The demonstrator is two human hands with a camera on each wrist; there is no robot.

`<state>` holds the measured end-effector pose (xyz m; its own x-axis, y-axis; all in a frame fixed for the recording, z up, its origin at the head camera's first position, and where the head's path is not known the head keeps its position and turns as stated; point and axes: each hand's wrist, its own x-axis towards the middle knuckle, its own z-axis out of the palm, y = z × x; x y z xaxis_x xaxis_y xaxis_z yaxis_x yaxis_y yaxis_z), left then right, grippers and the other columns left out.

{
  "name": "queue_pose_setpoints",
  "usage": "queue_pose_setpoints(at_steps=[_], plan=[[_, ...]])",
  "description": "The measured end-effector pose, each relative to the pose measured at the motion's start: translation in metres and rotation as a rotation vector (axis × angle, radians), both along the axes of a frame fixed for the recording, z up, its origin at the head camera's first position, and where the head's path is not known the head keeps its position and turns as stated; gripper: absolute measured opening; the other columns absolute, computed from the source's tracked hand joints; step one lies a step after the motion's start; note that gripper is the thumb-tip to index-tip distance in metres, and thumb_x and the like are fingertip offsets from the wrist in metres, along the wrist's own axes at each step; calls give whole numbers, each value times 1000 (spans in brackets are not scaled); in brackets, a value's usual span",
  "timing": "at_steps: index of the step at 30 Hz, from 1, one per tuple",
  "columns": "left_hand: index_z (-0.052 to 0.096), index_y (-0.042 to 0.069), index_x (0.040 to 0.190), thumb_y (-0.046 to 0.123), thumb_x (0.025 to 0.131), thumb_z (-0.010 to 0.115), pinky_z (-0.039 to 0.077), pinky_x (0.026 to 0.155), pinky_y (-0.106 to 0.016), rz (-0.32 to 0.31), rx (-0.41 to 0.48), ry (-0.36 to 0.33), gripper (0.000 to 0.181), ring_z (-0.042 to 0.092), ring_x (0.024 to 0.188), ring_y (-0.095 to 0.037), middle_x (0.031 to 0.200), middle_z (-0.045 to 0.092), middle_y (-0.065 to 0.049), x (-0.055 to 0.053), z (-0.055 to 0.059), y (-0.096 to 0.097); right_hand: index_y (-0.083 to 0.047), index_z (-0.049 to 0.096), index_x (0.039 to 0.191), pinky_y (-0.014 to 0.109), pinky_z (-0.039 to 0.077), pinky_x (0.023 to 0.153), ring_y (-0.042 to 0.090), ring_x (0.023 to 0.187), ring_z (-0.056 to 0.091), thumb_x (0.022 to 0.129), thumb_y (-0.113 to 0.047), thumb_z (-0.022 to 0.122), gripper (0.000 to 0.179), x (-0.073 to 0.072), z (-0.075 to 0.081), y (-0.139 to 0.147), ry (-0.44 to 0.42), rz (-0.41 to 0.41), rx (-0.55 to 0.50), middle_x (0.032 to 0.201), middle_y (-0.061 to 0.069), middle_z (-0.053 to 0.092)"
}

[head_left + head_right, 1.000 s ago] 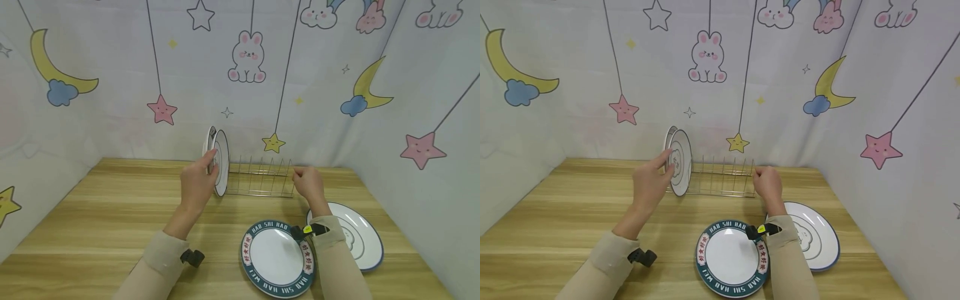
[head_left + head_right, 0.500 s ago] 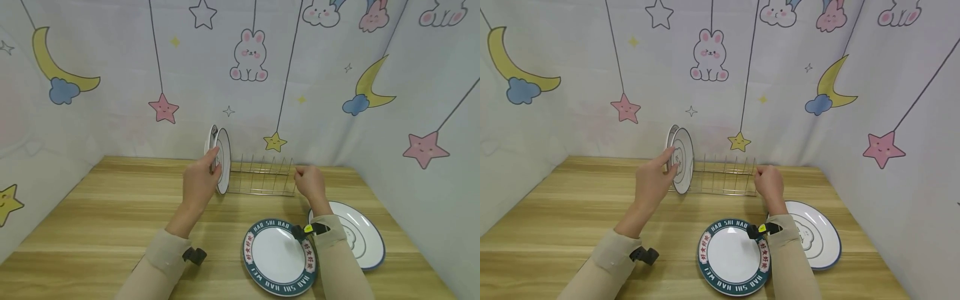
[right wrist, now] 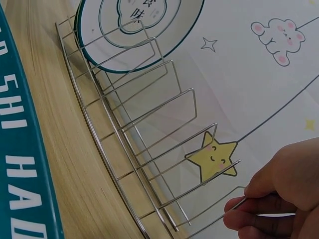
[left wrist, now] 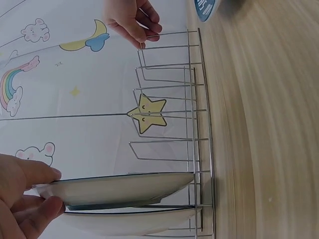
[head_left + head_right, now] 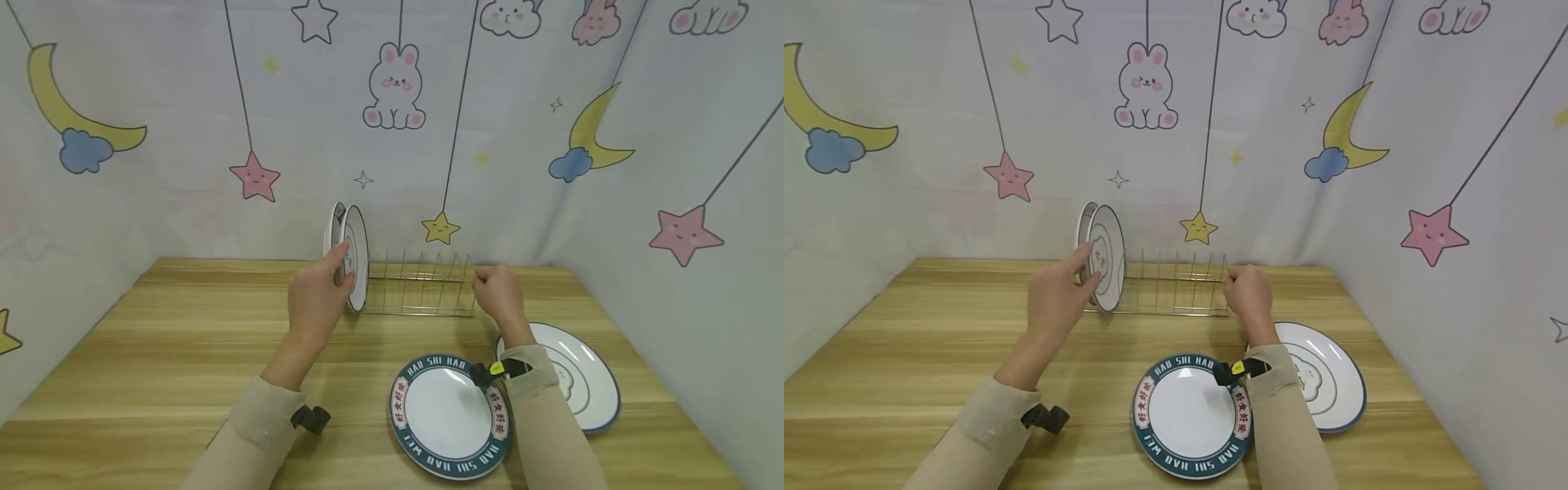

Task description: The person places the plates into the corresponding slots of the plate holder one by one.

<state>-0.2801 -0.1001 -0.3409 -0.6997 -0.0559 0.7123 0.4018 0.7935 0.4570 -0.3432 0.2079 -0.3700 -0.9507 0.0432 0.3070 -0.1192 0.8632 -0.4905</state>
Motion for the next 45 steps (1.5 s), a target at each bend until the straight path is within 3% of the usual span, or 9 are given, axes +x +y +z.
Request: queue_pose_setpoints(at_steps=[8, 16, 23, 30, 37, 42, 45], plan=[[65, 6, 130, 1, 81, 78, 61, 67, -38, -48, 33, -38, 51, 70, 93, -36, 120, 66, -18, 0, -2, 2, -4, 68, 123, 33, 43, 58, 25, 75, 58, 96, -11, 52, 33, -1, -1, -1, -27, -9, -1, 116, 16, 69], [66, 2, 126, -4, 79, 77, 58, 52, -33, -77, 20, -50, 48, 71, 68, -27, 99, 72, -22, -3, -9, 3, -4, 69, 122, 33, 43, 60, 25, 74, 58, 96, -12, 52, 32, -1, 0, -2, -9, -3, -3, 112, 15, 70], [68, 5, 125, -2, 80, 77, 59, 55, -37, -61, 11, -79, 47, 71, 70, -28, 99, 72, -22, -5, -12, 3, -3, 69, 122, 32, 43, 57, 24, 73, 57, 96, -12, 53, 31, -1, 1, -3, -11, -9, -23, 111, 16, 70], [67, 5, 126, 2, 81, 76, 54, 46, -31, -65, 15, -51, 46, 67, 61, -23, 96, 72, -22, -4, -12, 4, -3, 69, 121, 35, 47, 66, 26, 81, 59, 96, -11, 54, 31, -1, 0, -2, -16, -4, -32, 117, 16, 68], [69, 7, 125, 7, 83, 76, 51, 45, -30, -67, 39, 30, 43, 60, 55, -17, 99, 73, -19, 0, -5, 7, -3, 68, 124, 32, 43, 58, 25, 73, 57, 97, -13, 53, 32, -3, -1, -1, -36, -4, -37, 116, 16, 69], [71, 7, 121, 6, 85, 75, 54, 50, -25, -142, 65, 67, 37, 63, 57, -15, 110, 71, -15, 7, 1, 14, -3, 68, 124, 31, 41, 56, 24, 70, 56, 97, -12, 53, 32, -2, 0, -1, -33, -3, -29, 116, 16, 69], [71, 7, 122, 8, 85, 76, 55, 51, -24, -182, 70, 46, 37, 64, 58, -14, 114, 71, -13, 10, 1, 19, -2, 67, 124, 31, 41, 55, 25, 70, 56, 97, -12, 53, 33, -2, 0, -1, -33, 0, -33, 116, 16, 69]])
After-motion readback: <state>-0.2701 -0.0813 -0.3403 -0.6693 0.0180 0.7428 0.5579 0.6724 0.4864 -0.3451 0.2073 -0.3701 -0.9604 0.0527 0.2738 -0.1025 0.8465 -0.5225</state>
